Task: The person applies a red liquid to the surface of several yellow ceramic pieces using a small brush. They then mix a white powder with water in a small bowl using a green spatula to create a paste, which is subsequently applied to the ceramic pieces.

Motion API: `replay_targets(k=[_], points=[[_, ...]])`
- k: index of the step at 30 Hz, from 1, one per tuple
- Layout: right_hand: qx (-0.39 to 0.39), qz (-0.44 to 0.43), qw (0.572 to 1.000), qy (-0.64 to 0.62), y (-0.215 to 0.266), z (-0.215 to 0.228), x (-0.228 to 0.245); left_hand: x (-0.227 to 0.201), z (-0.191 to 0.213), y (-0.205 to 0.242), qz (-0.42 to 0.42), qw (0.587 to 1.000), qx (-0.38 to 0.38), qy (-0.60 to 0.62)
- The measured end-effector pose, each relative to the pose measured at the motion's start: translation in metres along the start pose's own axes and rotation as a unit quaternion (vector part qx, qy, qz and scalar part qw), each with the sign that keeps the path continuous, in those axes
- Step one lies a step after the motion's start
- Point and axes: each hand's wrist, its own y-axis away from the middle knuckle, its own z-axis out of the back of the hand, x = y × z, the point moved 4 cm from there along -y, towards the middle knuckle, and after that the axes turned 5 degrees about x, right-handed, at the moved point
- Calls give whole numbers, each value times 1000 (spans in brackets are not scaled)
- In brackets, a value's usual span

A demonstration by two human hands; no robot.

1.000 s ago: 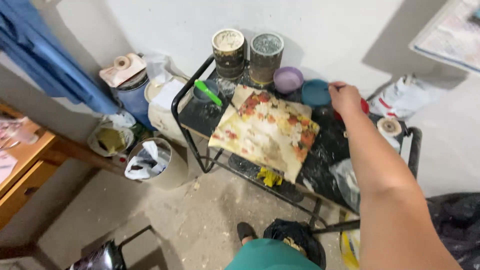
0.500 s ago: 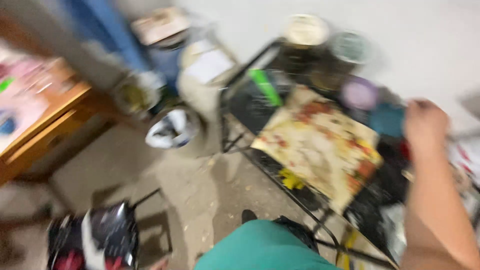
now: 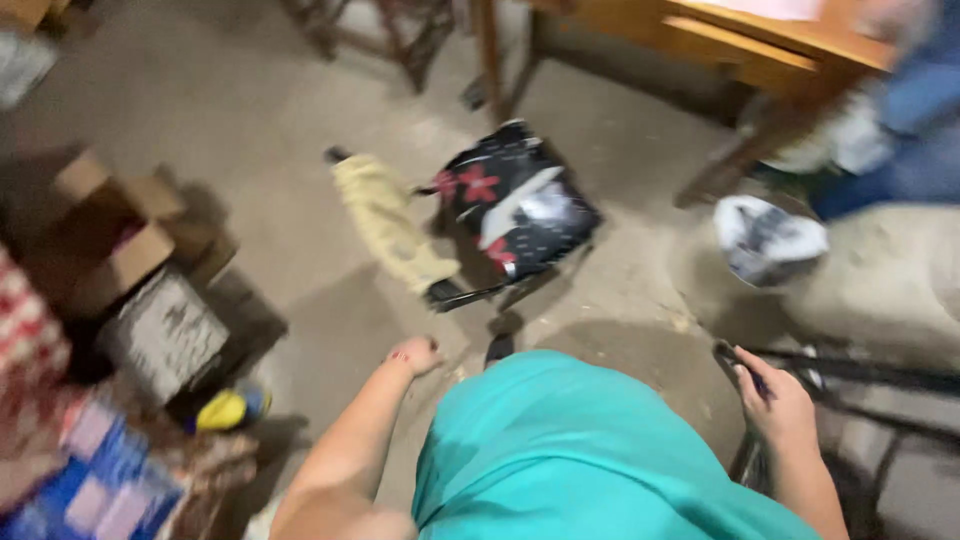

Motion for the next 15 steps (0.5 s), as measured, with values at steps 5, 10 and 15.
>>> replay_targets(k=[5,10,15], points=[[73,116,989,-57,-47,31,184,23,23,-32,34,954,-127,269],[119,99,980,-127,-76,31,313,8,74,-24,7,895,-270,355],[240,188,910,-280,-105,-26,370,41,59,-47,-4,956,-221,194]])
